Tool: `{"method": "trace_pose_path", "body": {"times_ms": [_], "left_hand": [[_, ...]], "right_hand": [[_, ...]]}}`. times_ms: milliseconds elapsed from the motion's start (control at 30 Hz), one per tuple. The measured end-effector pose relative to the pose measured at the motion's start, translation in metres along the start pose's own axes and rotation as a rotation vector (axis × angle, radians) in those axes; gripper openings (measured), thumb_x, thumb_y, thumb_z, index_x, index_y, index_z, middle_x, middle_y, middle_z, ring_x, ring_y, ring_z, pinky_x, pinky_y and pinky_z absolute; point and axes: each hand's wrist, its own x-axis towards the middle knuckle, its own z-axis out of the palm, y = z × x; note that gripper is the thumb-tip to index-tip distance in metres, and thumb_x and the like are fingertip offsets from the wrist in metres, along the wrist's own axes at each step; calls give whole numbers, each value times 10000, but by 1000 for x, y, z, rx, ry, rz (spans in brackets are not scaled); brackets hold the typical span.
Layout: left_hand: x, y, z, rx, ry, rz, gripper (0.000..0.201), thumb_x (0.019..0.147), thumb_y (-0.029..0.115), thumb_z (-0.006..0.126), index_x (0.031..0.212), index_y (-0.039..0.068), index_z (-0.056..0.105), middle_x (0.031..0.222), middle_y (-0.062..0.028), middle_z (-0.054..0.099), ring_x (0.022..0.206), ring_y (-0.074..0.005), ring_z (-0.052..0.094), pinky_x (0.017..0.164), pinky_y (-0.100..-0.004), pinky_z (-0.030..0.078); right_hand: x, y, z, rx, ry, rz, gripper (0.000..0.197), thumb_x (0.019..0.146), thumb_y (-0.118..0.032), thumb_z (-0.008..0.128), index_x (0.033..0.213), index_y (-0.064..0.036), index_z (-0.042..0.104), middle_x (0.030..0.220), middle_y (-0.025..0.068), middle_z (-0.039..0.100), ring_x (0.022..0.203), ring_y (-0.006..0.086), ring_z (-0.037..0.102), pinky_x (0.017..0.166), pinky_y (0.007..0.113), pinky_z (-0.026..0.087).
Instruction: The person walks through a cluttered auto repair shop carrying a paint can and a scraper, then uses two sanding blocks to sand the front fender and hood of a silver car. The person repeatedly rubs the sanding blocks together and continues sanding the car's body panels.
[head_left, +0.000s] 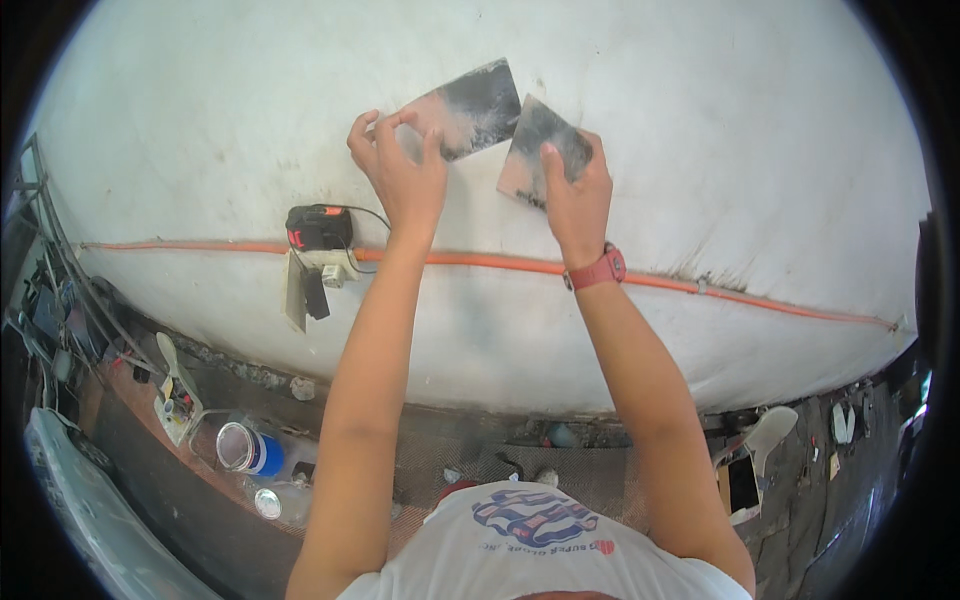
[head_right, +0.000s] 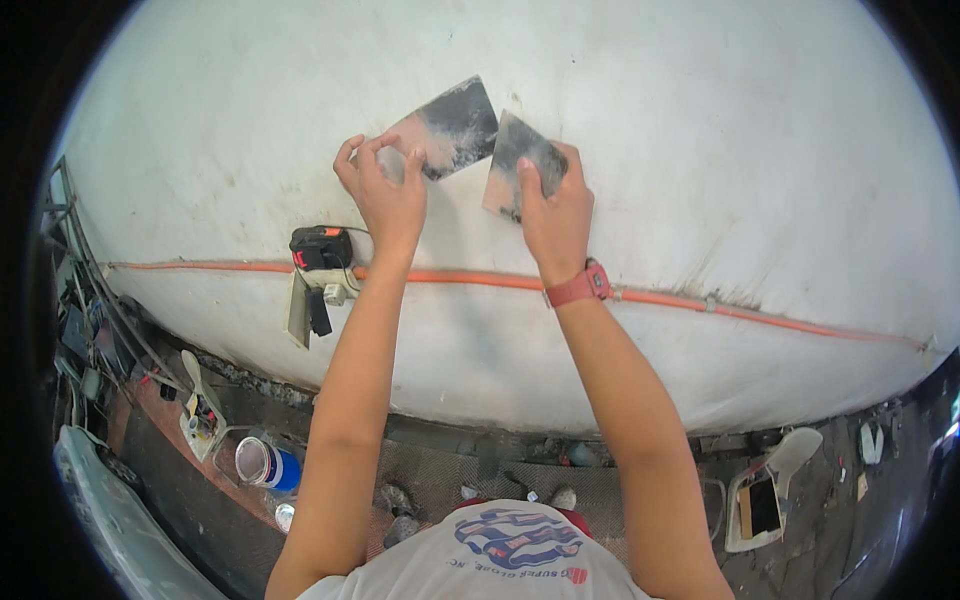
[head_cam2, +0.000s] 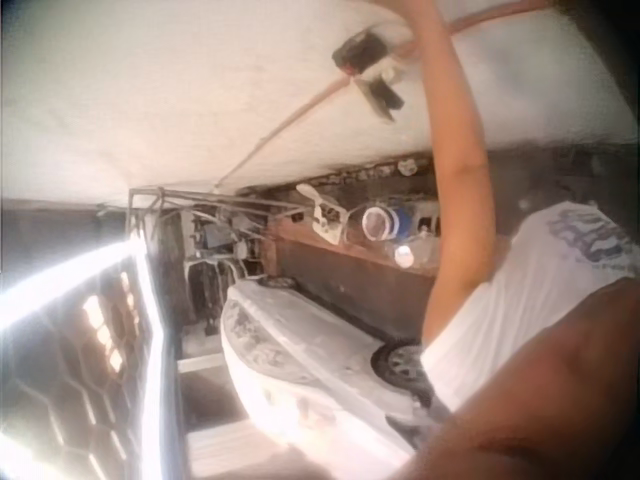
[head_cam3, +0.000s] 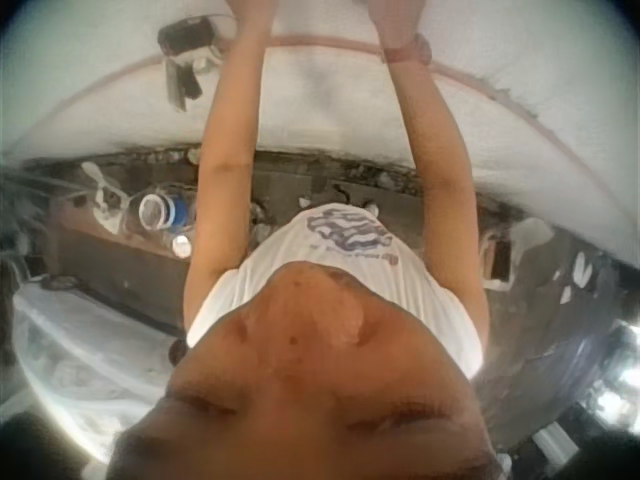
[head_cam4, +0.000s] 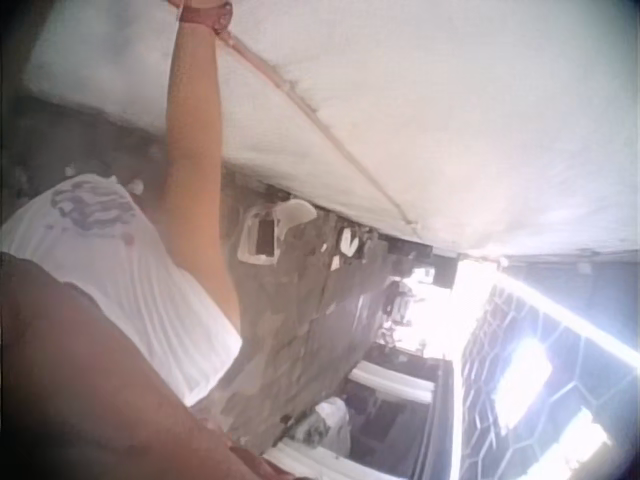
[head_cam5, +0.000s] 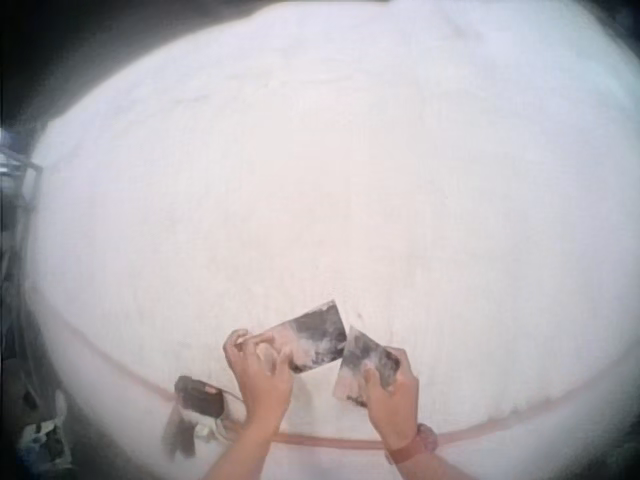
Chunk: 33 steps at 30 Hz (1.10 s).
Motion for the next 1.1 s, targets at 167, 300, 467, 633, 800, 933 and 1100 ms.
{"method": "trace_pose_path", "body": {"times_ms": [167,300,467,633,800,933,1100], "left_hand": [[0,-29,11,17,-99,388,461,985,82,731,1444,69,683,1479,-124,665,1356,-358,631,1090,-426,559],[-15,-20,19,8,-185,306,513,982,94,732,1490,90,662,1584,-124,598,1491,-323,543,1145,-446,544],[-17,-28,16,0,-272,274,549,1032,143,705,1568,103,593,1616,-135,560,1549,-334,471,1254,-512,402],[-17,-31,21,10,-292,292,555,1041,169,698,1582,114,583,1620,-135,558,1572,-325,444,1297,-641,246],[-15,-35,22,2,-304,284,563,1039,188,700,1584,117,581,1652,-124,522,1591,-316,413,1302,-619,256],[-17,-38,24,-39,-302,316,560,1035,181,703,1579,114,587,1658,-119,515,1600,-320,397,1307,-613,248],[-19,-43,26,-63,-291,311,551,1037,164,697,1575,114,592,1659,-117,514,1598,-325,401,1310,-610,237]], "right_hand": [[-14,-1,7,-27,-52,32,256,1048,-137,658,1248,14,606,904,194,748,785,305,741,726,409,565],[4,-10,4,-105,-18,-129,205,1046,-104,646,1211,11,605,854,184,735,709,319,725,672,414,559],[50,-42,18,-97,-153,-159,174,1040,-81,642,1189,3,611,823,187,721,715,354,728,658,427,555],[55,-38,25,-123,-55,-315,166,1032,-73,648,1179,-5,611,794,168,721,691,355,729,645,421,553],[65,-43,29,-222,-101,-326,178,1010,-58,660,1176,-18,612,794,185,720,703,382,726,650,418,557],[76,-48,28,-244,-146,-388,195,992,-50,675,1177,-35,617,793,206,704,706,407,709,631,424,543],[85,-47,21,-279,-209,-446,184,987,-42,675,1163,-45,624,775,199,690,695,406,693,621,434,531]]}}
